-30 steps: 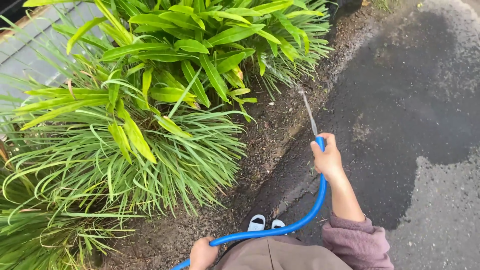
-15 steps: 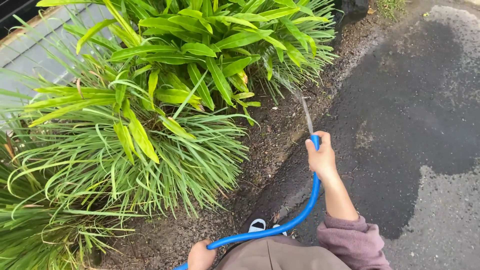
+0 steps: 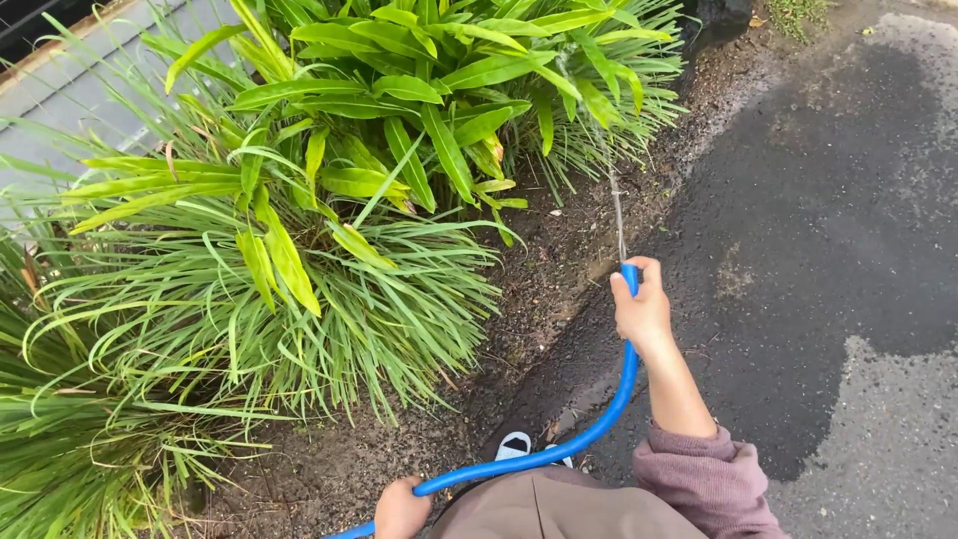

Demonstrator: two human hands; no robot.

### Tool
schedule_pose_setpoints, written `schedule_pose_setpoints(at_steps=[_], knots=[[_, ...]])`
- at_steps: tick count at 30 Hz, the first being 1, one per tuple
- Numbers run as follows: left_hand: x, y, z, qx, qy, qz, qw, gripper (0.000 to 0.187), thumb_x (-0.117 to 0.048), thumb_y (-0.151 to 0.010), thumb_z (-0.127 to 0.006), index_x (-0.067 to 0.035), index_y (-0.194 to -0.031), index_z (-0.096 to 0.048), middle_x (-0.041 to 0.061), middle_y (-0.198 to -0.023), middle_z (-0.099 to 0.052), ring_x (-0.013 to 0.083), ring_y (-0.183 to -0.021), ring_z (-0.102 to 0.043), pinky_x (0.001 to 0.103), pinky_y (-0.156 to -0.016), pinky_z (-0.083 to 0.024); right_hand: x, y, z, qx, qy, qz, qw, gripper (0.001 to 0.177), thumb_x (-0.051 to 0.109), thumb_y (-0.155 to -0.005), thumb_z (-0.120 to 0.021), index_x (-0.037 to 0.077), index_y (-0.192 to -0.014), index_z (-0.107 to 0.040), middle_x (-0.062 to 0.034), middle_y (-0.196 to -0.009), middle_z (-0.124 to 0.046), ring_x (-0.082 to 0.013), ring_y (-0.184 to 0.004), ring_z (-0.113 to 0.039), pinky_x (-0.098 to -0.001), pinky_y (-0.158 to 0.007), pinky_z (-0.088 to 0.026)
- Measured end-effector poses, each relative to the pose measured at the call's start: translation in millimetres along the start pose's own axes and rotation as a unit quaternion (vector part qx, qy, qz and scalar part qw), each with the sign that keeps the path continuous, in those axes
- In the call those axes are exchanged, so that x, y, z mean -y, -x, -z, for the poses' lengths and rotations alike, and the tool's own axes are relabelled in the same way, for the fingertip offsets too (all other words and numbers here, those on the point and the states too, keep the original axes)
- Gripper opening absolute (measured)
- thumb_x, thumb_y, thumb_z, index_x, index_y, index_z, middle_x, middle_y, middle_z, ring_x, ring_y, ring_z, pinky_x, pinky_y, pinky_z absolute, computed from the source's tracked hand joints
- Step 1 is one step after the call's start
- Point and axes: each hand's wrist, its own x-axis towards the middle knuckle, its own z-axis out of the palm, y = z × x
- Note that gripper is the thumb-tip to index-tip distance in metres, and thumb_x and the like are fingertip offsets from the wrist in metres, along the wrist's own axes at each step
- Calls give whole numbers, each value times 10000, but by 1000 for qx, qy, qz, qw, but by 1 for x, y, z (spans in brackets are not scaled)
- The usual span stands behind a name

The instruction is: Watering various plants in a garden bed using a blue garden hose while walking along a path.

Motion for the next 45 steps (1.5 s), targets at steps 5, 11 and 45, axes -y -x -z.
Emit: schedule_pose_setpoints(at_steps=[5,11,45], knots=[[-4,2,-1,9,-11,7,1000,154,-353,-842,-660,-266,-794,-778,-6,-828,-740,208,-825,-708,335,-798,-576,-3,-1,2,8,22,10,1000,214,275,-1076,-524,213,-1267,-449,-64,-684,-500,-205,-509,-445,-403,-483,-390],[-4,3,-2,1,-6,5,1000,151,-364,-828,-659,-274,-808,-779,2,-879,-761,237,-895,-718,356,-844,-570,-2,-1,5,9,20,10,1000,210,265,-1082,-519,216,-1272,-444,-66,-651,-496,-207,-476,-433,-400,-460,-388],[18,26,-14,-35,53,-31,998,242,-401,-804,-613,-227,-758,-775,72,-847,-780,343,-901,-717,428,-815,-566,-18,-2,-20,103,133,47,985,249,325,-1068,-541,244,-1290,-464,-79,-739,-496,-240,-614,-469,-423,-597,-379]])
